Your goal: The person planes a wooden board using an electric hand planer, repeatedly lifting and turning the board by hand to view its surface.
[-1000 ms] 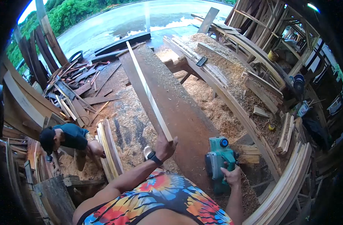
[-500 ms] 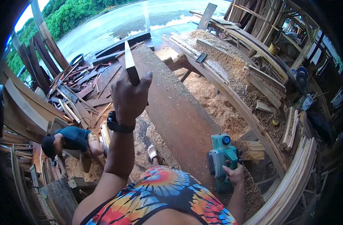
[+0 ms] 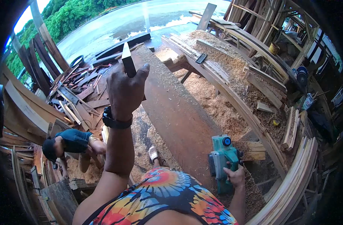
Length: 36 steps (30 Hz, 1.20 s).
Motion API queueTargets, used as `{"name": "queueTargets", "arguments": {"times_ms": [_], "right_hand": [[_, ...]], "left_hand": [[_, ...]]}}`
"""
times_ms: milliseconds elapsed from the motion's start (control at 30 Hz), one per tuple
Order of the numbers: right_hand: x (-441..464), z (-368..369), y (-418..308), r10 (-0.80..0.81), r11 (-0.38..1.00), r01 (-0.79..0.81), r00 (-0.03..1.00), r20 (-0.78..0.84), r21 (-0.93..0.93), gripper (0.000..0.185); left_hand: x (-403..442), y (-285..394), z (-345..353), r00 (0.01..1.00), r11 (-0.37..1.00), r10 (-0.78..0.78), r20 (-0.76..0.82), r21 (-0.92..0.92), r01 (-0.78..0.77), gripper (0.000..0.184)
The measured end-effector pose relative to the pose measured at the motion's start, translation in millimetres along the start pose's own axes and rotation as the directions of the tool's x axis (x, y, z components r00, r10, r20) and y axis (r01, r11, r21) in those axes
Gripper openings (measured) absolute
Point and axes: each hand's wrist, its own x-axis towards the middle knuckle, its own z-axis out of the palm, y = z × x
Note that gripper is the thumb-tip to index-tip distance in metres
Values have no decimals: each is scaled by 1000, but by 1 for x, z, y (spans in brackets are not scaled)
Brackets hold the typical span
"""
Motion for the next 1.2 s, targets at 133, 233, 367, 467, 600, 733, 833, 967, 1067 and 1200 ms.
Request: {"name": "queueTargets", "arguments": {"times_ms": [133, 233, 367, 467, 600, 733, 833, 967, 1067, 1200], "right_hand": [[1, 0, 1, 9, 1000, -9, 1000, 4, 11, 38], [0, -1, 0, -1, 1000, 1, 1000, -1, -2, 38], [1, -3, 4, 9, 1000, -9, 1000, 16, 8, 39], [2, -3, 5, -3, 1000, 3, 1000, 21, 5, 38], [2, -2, 4, -7, 1000, 7, 1000, 11, -2, 36], [0, -1, -2, 1, 1000, -1, 1000, 12, 2, 36], [-2, -1, -5, 13, 1000, -14, 1000, 18, 15, 36], [0, -2, -1, 4, 1000, -4, 1000, 23, 8, 36], [1, -3, 3, 4, 1000, -4, 1000, 17, -2, 36], [1, -3, 2, 5, 1000, -5, 1000, 19, -5, 36]], "left_hand": [[2, 4, -1, 1000, 1000, -7, 5, 9, 6, 47], [3, 5, -1, 1000, 1000, -8, 7, 17, 8, 47], [2, 4, 0, 1000, 1000, 9, -4, -27, -9, 46], [3, 3, 1, 999, 999, 30, -12, -18, -30, 45], [4, 5, 0, 999, 999, 40, -9, -6, -40, 43], [3, 6, 0, 999, 999, 31, -17, -27, -31, 42], [2, 5, 0, 1000, 999, 25, -16, -32, -25, 42], [2, 4, -1, 999, 999, 37, -18, -22, -38, 41], [1, 3, -2, 1000, 999, 20, -10, -36, -20, 39], [1, -1, -2, 999, 998, 41, -29, -47, -42, 39]]}}
